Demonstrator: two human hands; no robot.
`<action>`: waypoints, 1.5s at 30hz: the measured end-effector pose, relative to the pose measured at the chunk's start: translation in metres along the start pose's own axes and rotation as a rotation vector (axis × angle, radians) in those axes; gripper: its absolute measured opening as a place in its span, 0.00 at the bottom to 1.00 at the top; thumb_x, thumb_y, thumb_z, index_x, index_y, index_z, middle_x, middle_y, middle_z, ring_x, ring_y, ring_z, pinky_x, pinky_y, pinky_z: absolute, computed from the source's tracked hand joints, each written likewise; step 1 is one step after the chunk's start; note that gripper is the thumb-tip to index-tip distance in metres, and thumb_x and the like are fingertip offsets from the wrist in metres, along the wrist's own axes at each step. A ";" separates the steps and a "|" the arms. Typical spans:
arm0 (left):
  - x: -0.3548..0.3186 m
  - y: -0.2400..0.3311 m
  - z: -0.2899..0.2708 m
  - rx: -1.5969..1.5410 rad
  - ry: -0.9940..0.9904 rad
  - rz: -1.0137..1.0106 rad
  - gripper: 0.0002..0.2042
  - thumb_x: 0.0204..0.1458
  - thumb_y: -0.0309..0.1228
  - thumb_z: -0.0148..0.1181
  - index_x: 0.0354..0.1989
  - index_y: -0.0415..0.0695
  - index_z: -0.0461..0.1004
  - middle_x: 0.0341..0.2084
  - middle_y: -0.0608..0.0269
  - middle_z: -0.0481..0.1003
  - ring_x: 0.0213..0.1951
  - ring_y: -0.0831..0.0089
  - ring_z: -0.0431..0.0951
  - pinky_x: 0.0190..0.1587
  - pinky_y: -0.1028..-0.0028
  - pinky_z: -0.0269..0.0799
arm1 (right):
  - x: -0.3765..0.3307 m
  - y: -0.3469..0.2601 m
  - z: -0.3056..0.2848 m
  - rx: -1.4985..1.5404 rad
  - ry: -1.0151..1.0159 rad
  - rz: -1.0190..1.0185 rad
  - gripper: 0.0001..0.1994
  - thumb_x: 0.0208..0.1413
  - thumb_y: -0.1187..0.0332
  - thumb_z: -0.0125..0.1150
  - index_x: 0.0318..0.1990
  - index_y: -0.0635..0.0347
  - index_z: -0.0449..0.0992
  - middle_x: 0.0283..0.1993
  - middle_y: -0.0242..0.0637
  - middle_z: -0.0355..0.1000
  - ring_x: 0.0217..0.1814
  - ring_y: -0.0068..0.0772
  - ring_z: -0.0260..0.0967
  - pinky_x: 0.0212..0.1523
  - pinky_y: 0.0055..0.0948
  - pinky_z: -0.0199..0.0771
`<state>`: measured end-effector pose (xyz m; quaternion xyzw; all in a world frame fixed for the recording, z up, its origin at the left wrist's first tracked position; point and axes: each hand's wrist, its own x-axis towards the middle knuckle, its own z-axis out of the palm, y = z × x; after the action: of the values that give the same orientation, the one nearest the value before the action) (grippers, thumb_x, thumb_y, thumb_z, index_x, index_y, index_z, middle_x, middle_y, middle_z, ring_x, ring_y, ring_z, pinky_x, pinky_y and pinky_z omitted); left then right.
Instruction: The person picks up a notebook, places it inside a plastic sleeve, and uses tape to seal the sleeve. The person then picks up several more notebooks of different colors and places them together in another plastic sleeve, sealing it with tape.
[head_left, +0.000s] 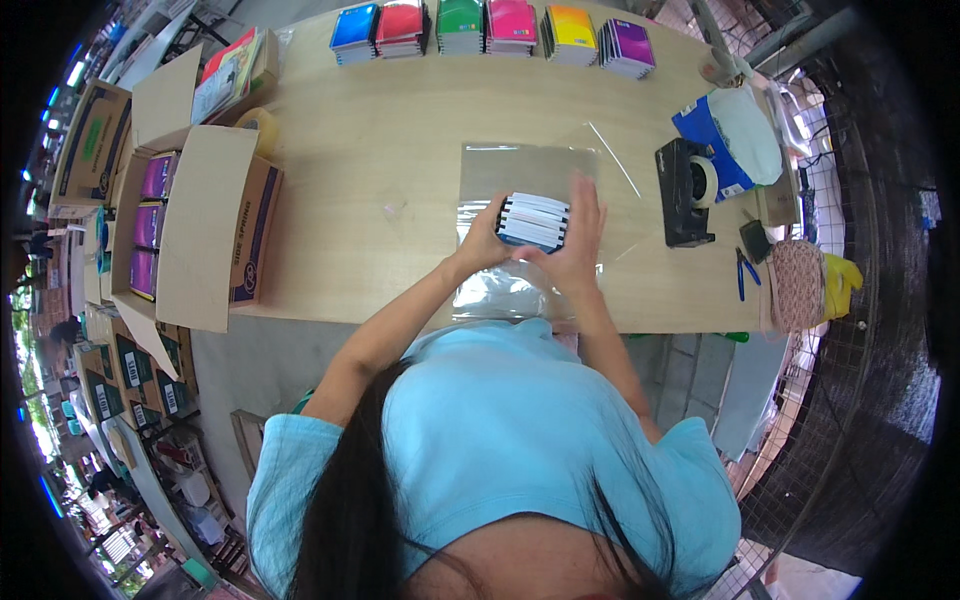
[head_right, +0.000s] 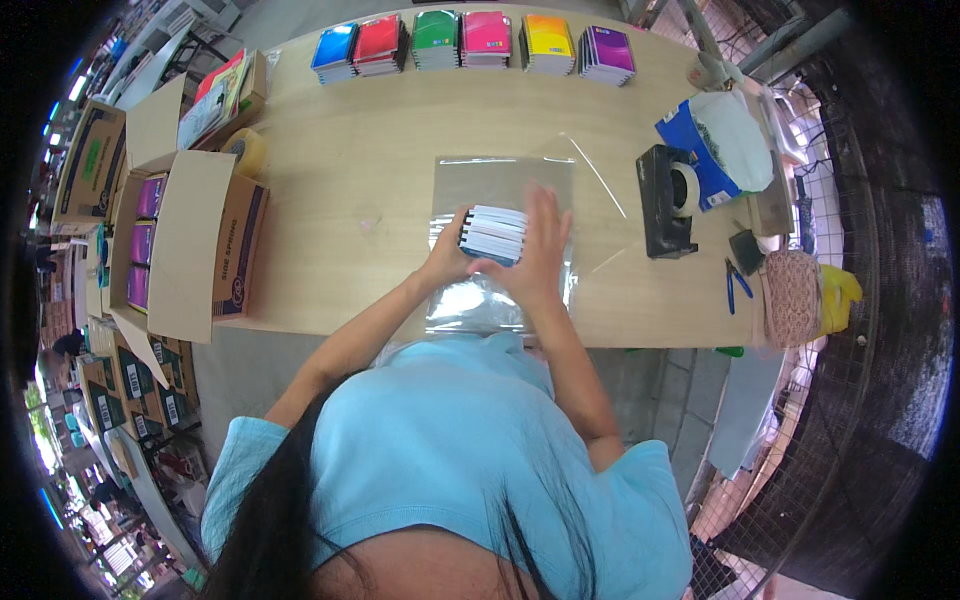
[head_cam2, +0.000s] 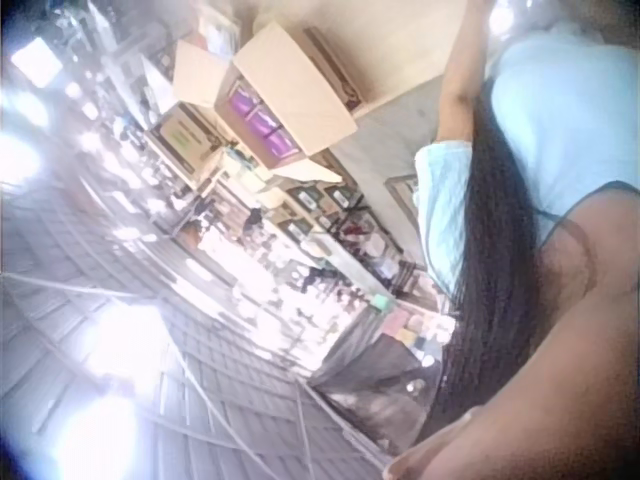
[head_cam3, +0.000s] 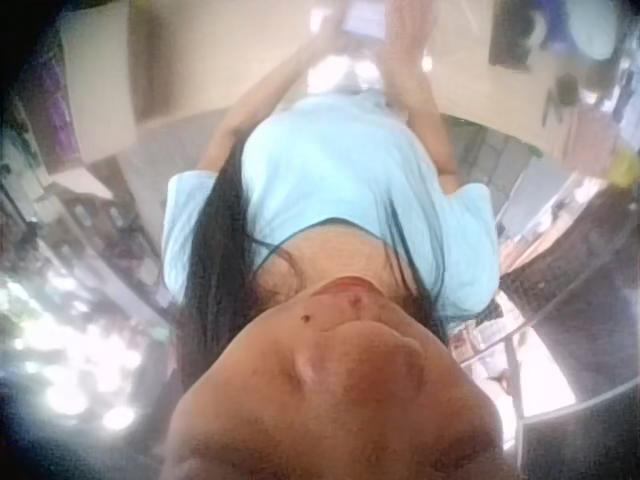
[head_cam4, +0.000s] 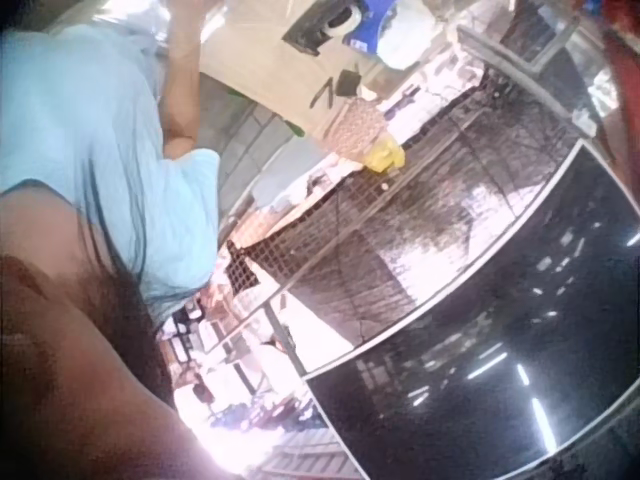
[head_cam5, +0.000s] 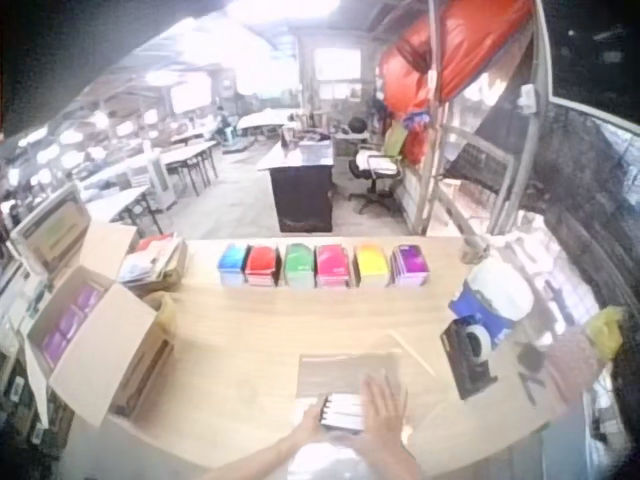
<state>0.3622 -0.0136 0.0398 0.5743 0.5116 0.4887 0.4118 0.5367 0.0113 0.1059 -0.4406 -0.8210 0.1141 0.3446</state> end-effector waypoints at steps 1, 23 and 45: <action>0.000 0.000 -0.002 -0.002 -0.011 -0.004 0.47 0.27 0.37 0.84 0.59 0.41 0.62 0.46 0.53 0.78 0.49 0.61 0.79 0.53 0.67 0.73 | 0.003 0.000 0.004 -0.003 0.001 0.011 0.67 0.26 0.33 0.73 0.72 0.63 0.46 0.72 0.50 0.50 0.76 0.49 0.46 0.73 0.56 0.40; -0.011 -0.003 -0.004 -0.019 0.010 -0.085 0.41 0.29 0.36 0.83 0.55 0.41 0.66 0.44 0.54 0.79 0.47 0.64 0.80 0.50 0.67 0.75 | -0.055 0.035 0.097 1.032 0.089 0.575 0.42 0.29 0.74 0.84 0.55 0.58 0.63 0.48 0.36 0.72 0.51 0.30 0.72 0.50 0.30 0.76; -0.001 -0.025 -0.117 0.824 -0.385 -0.045 0.72 0.24 0.49 0.79 0.74 0.48 0.27 0.70 0.67 0.57 0.73 0.53 0.46 0.68 0.34 0.35 | 0.103 0.070 0.070 0.320 -1.044 0.374 0.42 0.26 0.47 0.81 0.51 0.59 0.70 0.48 0.49 0.75 0.50 0.44 0.74 0.50 0.38 0.74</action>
<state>0.2424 -0.0140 0.0371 0.7593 0.5899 0.1196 0.2472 0.4970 0.1429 0.0679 -0.4059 -0.7629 0.4982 -0.0701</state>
